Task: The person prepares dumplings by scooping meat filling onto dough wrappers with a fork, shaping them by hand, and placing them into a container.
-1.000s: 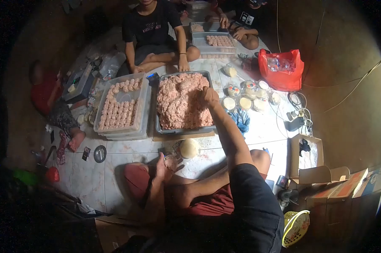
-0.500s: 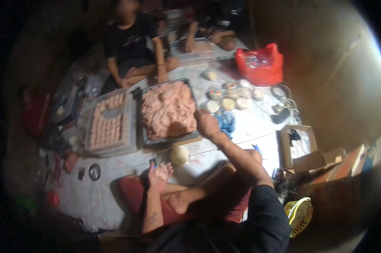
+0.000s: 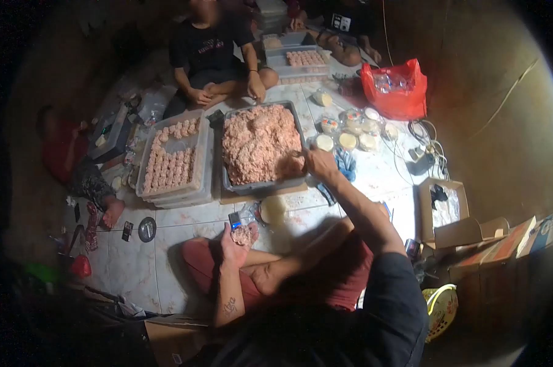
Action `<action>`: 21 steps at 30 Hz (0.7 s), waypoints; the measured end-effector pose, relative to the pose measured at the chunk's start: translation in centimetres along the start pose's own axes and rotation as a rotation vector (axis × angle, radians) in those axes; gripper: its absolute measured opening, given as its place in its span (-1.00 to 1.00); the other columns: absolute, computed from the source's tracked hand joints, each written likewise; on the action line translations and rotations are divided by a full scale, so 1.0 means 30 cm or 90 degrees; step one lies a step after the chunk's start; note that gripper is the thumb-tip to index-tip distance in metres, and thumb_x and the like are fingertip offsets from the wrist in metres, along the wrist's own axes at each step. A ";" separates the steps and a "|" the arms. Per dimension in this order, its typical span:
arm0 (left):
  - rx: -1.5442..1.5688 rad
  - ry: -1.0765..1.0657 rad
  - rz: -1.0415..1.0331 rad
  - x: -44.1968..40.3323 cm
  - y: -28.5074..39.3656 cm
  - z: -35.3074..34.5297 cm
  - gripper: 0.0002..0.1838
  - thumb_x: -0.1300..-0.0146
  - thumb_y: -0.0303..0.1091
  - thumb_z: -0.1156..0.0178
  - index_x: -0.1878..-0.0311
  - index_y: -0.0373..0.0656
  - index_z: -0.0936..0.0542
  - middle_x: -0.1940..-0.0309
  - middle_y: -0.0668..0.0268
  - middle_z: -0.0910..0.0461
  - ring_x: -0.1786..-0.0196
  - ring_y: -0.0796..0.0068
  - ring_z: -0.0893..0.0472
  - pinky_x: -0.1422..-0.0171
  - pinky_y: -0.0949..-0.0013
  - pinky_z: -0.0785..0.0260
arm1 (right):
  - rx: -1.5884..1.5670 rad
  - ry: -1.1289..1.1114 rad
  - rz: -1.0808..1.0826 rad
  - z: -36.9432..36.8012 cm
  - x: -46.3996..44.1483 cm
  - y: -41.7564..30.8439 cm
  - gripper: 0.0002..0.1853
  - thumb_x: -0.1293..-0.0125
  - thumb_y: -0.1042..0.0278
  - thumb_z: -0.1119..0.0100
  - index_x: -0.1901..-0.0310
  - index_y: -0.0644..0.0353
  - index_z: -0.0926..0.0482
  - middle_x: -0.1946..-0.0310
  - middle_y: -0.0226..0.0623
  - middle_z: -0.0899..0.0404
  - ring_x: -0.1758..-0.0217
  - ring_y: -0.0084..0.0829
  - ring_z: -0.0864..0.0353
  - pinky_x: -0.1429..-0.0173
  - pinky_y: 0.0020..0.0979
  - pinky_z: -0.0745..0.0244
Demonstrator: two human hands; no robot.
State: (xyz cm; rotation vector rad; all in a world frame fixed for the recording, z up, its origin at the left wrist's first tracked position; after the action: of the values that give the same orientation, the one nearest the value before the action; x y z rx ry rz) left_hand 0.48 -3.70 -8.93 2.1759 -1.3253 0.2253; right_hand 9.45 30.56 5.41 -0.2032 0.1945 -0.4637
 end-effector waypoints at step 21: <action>0.069 -0.179 0.088 0.032 0.004 -0.332 -0.05 -0.44 0.40 0.18 -0.43 -0.41 -0.31 -0.36 -0.09 -0.44 -0.39 -0.01 -0.45 -0.51 -0.05 -0.25 | -0.387 0.006 0.238 0.060 0.401 -0.438 -0.74 -0.23 0.54 -0.14 0.04 0.27 -0.62 0.28 -0.03 -0.57 0.21 0.03 -0.59 0.15 -0.13 -0.54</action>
State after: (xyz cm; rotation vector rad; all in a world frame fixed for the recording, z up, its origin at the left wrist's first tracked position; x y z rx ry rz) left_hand 2.32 1.04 -0.30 2.2698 -1.6569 0.0450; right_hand 14.85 13.79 8.58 -0.7463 0.3725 -0.0205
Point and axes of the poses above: each hand's wrist, its own x-axis away from the middle knuckle, its own z-axis out of the back of the hand, y = z × x, the point moved 6 cm from there along -x, towards the middle knuckle
